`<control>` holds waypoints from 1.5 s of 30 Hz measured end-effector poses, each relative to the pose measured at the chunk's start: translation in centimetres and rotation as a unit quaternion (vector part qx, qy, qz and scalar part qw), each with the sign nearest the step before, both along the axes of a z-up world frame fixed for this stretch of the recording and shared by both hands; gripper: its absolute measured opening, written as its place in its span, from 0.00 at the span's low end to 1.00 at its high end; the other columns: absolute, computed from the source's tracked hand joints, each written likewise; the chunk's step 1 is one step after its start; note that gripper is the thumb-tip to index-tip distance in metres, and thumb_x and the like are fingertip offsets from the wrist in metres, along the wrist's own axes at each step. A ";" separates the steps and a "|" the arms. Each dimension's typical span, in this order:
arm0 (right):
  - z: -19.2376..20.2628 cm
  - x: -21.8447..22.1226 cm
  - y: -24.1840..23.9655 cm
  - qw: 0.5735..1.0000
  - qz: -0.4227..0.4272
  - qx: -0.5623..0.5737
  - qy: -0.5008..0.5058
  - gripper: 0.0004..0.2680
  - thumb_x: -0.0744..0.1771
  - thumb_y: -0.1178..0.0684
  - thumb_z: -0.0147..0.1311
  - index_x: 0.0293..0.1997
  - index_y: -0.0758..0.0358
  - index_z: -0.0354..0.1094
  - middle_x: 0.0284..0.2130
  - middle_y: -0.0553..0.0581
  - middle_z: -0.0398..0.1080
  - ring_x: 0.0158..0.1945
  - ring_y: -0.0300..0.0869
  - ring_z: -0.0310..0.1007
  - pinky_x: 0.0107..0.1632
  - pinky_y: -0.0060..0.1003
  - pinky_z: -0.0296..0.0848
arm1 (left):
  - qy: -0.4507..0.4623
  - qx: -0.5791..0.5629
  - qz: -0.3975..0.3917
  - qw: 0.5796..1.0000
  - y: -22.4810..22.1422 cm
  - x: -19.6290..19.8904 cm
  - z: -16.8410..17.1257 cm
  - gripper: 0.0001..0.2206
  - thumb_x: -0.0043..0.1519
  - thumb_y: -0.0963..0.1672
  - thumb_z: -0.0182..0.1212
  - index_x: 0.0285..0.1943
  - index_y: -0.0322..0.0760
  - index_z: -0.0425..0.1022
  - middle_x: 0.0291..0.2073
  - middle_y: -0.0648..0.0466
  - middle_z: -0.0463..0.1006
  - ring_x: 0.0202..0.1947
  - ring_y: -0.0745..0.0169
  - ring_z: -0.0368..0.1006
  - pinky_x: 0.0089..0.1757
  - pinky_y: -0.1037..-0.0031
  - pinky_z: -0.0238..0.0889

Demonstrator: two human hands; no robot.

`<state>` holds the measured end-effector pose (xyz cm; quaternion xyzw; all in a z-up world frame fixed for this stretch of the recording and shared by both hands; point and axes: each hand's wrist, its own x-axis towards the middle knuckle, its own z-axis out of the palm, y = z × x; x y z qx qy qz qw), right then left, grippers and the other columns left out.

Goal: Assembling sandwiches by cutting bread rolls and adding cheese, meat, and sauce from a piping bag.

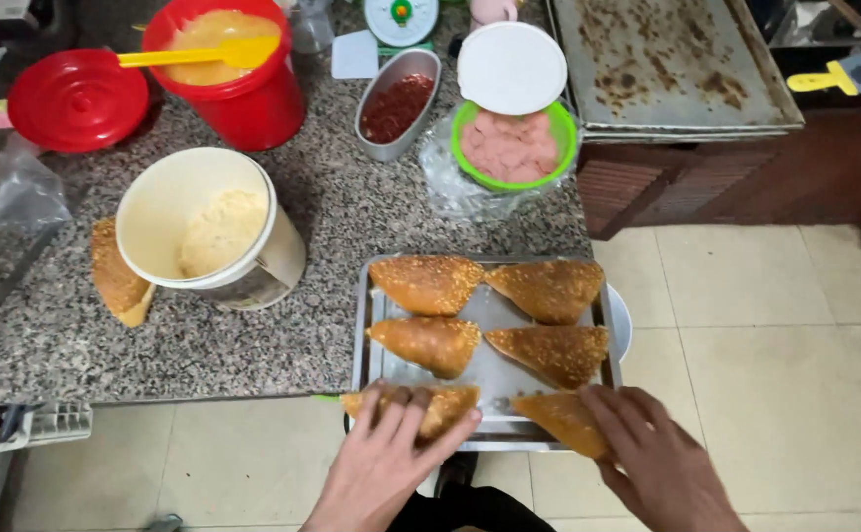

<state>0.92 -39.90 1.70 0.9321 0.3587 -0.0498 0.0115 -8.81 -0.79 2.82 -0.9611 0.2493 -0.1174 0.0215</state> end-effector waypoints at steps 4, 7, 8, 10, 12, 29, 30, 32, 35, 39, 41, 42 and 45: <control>-1.2 -0.9 1.1 0.998 -0.011 -0.037 0.046 0.37 0.66 0.45 0.64 0.86 0.44 0.45 0.78 0.41 0.60 0.75 0.45 0.60 0.50 0.42 0.89 | 0.049 0.051 -0.009 0.997 -2.4 1.0 -0.8 0.47 0.64 0.44 0.65 0.95 0.54 0.45 0.59 0.35 0.73 0.60 0.36 0.71 0.66 0.40 0.58; -1.5 -1.0 1.7 1.000 0.008 -0.006 0.006 0.36 0.66 0.48 0.63 0.86 0.50 0.47 0.76 0.45 0.63 0.73 0.48 0.63 0.49 0.42 0.87 | 0.080 0.102 0.006 0.991 -3.2 1.7 -1.4 0.58 0.56 0.45 0.74 0.96 0.56 0.38 0.55 0.40 0.74 0.54 0.40 0.73 0.68 0.42 0.56; -1.3 -1.0 2.0 1.000 0.004 0.001 0.009 0.35 0.66 0.48 0.62 0.85 0.50 0.48 0.75 0.46 0.64 0.73 0.49 0.63 0.49 0.43 0.86 | 0.138 0.122 0.009 0.983 -3.5 2.0 -1.4 0.62 0.55 0.45 0.79 0.97 0.55 0.34 0.58 0.38 0.74 0.56 0.39 0.72 0.68 0.41 0.54; -1.2 -0.9 2.4 1.000 -0.004 0.008 0.012 0.34 0.66 0.49 0.61 0.85 0.50 0.49 0.74 0.46 0.64 0.72 0.49 0.64 0.49 0.44 0.85 | 0.195 0.141 0.010 0.971 -3.8 2.5 -2.0 0.67 0.54 0.45 0.84 0.97 0.54 0.29 0.60 0.37 0.73 0.59 0.38 0.71 0.69 0.40 0.51; -1.2 -0.8 2.8 0.999 -0.007 0.007 0.034 0.35 0.66 0.49 0.65 0.85 0.51 0.49 0.75 0.49 0.63 0.71 0.51 0.64 0.47 0.47 0.86 | 0.176 0.120 0.032 0.977 -3.7 2.6 -2.9 0.68 0.48 0.45 0.86 0.96 0.56 0.35 0.61 0.37 0.75 0.59 0.37 0.73 0.69 0.38 0.52; -2.4 0.6 3.3 0.997 -0.005 0.017 0.073 0.36 0.67 0.50 0.66 0.86 0.51 0.47 0.75 0.50 0.62 0.73 0.50 0.62 0.49 0.47 0.86 | 0.118 0.039 0.043 0.991 -2.8 3.5 -4.6 0.64 0.49 0.46 0.80 0.96 0.51 0.38 0.70 0.36 0.71 0.65 0.38 0.71 0.72 0.37 0.46; -2.4 0.6 3.3 0.997 -0.006 0.025 0.074 0.35 0.67 0.50 0.65 0.86 0.52 0.48 0.75 0.51 0.62 0.74 0.51 0.62 0.49 0.47 0.86 | 0.133 0.037 0.045 0.989 -2.8 3.5 -4.5 0.65 0.48 0.43 0.80 0.96 0.51 0.37 0.71 0.35 0.70 0.66 0.37 0.70 0.72 0.36 0.45; -1.5 0.7 3.6 0.994 -0.018 0.027 0.100 0.36 0.67 0.51 0.66 0.86 0.50 0.47 0.77 0.50 0.60 0.75 0.50 0.61 0.50 0.48 0.86 | 0.145 0.029 0.048 0.988 -3.0 3.6 -4.9 0.64 0.50 0.44 0.79 0.96 0.51 0.37 0.72 0.34 0.69 0.68 0.35 0.69 0.72 0.36 0.43; -1.5 0.8 3.2 0.989 -0.033 0.037 0.138 0.40 0.65 0.50 0.71 0.87 0.48 0.44 0.81 0.49 0.53 0.80 0.52 0.54 0.57 0.50 0.83 | 0.142 0.015 0.046 0.989 -2.8 3.2 -4.9 0.63 0.50 0.43 0.78 0.96 0.50 0.37 0.73 0.33 0.68 0.69 0.35 0.67 0.72 0.36 0.43; -0.9 1.0 1.8 0.968 -0.110 0.109 0.199 0.37 0.68 0.41 0.67 0.88 0.45 0.44 0.85 0.52 0.50 0.86 0.52 0.45 0.77 0.53 0.62 | 0.175 -0.121 0.060 0.975 -1.7 2.2 -2.1 0.60 0.52 0.37 0.77 0.96 0.55 0.44 0.83 0.38 0.58 0.82 0.39 0.53 0.74 0.38 0.35; 1.0 1.5 1.5 0.934 -0.203 0.208 0.210 0.31 0.68 0.40 0.65 0.82 0.49 0.56 0.78 0.53 0.60 0.80 0.49 0.59 0.74 0.49 0.68 | 0.145 -0.164 0.086 0.972 -0.5 2.1 -0.9 0.47 0.59 0.44 0.74 0.91 0.49 0.53 0.80 0.42 0.63 0.80 0.43 0.57 0.75 0.37 0.40; 1.9 1.7 1.4 0.881 -0.292 0.304 0.217 0.27 0.67 0.39 0.63 0.76 0.53 0.67 0.71 0.55 0.71 0.74 0.45 0.72 0.72 0.45 0.74 | 0.115 -0.206 0.113 0.965 0.1 2.1 -0.3 0.37 0.66 0.50 0.72 0.86 0.44 0.62 0.78 0.47 0.67 0.78 0.46 0.62 0.75 0.36 0.45; 0.2 3.7 -0.3 0.751 -0.407 0.468 0.224 0.10 0.71 0.62 0.62 0.59 0.62 0.80 0.57 0.52 0.83 0.54 0.38 0.82 0.66 0.33 0.81 | 0.106 -0.295 0.179 0.933 1.6 1.6 -2.0 0.34 0.71 0.46 0.63 0.87 0.36 0.59 0.75 0.44 0.72 0.73 0.46 0.68 0.72 0.45 0.60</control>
